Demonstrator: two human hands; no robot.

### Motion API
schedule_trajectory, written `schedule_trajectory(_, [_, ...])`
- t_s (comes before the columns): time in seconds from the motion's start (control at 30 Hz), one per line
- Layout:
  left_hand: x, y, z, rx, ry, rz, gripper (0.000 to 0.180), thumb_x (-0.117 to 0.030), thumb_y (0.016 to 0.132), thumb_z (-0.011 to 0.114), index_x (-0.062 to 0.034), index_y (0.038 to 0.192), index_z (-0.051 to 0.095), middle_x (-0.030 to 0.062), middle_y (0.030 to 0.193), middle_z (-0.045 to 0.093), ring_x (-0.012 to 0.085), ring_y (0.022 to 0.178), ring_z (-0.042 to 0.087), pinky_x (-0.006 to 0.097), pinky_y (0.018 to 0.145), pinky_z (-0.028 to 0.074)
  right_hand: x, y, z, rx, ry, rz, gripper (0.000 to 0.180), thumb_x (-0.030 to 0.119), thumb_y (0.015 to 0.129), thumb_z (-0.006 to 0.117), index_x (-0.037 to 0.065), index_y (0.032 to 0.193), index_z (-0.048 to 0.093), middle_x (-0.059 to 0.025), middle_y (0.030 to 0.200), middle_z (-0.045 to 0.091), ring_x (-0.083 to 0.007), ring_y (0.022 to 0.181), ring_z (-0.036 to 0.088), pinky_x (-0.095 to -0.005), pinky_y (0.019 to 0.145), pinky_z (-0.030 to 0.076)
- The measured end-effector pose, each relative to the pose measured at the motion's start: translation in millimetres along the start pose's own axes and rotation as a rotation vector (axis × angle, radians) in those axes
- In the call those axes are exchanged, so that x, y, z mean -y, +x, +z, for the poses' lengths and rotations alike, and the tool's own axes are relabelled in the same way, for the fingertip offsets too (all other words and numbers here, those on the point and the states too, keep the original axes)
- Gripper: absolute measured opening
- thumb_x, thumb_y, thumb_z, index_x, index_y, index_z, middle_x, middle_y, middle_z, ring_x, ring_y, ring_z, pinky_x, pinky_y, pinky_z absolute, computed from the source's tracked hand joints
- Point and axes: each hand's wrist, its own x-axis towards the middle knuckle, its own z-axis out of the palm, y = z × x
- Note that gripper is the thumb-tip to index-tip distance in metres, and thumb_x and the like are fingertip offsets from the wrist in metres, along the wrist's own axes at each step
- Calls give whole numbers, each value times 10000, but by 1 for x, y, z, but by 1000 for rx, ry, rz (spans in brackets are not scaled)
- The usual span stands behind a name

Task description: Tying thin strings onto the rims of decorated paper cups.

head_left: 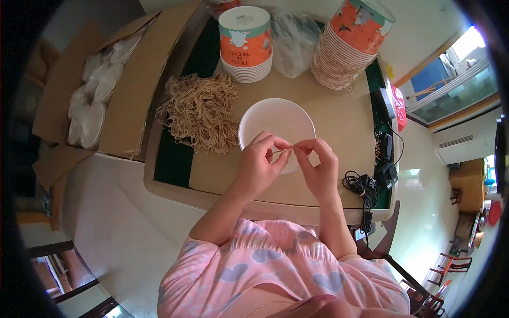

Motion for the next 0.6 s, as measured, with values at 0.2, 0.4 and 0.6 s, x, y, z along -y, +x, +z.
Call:
schedule_trajectory(0.2, [2, -1, -1, -20, -18, -8, 67, -70, 808, 694, -46, 828, 634, 33, 798, 594, 93, 516, 464, 250, 485, 394, 1, -2, 1, 42, -22, -17, 94, 28, 777, 703, 58, 840, 640, -42, 759, 628, -200, 725, 587, -333, 805, 441])
schedule_trajectory(0.4, [2, -2, -1, -15, -11, -16, 69, -64, 803, 686, -44, 811, 621, 36, 793, 588, 98, 523, 475, 255, 496, 402, 3, -3, -1, -16, -30, -21, 129, 36, 759, 713, 73, 848, 628, -32, 778, 623, -203, 750, 586, -334, 826, 433])
schedule_trajectory(0.6, [-5, -2, -2, 13, -16, -51, 71, -59, 801, 685, -40, 806, 616, 38, 791, 578, 98, 529, 473, 257, 501, 402, 3, -2, -1, 13, -122, -117, 140, 27, 744, 714, 73, 821, 606, -34, 784, 613, -204, 763, 582, -341, 837, 426])
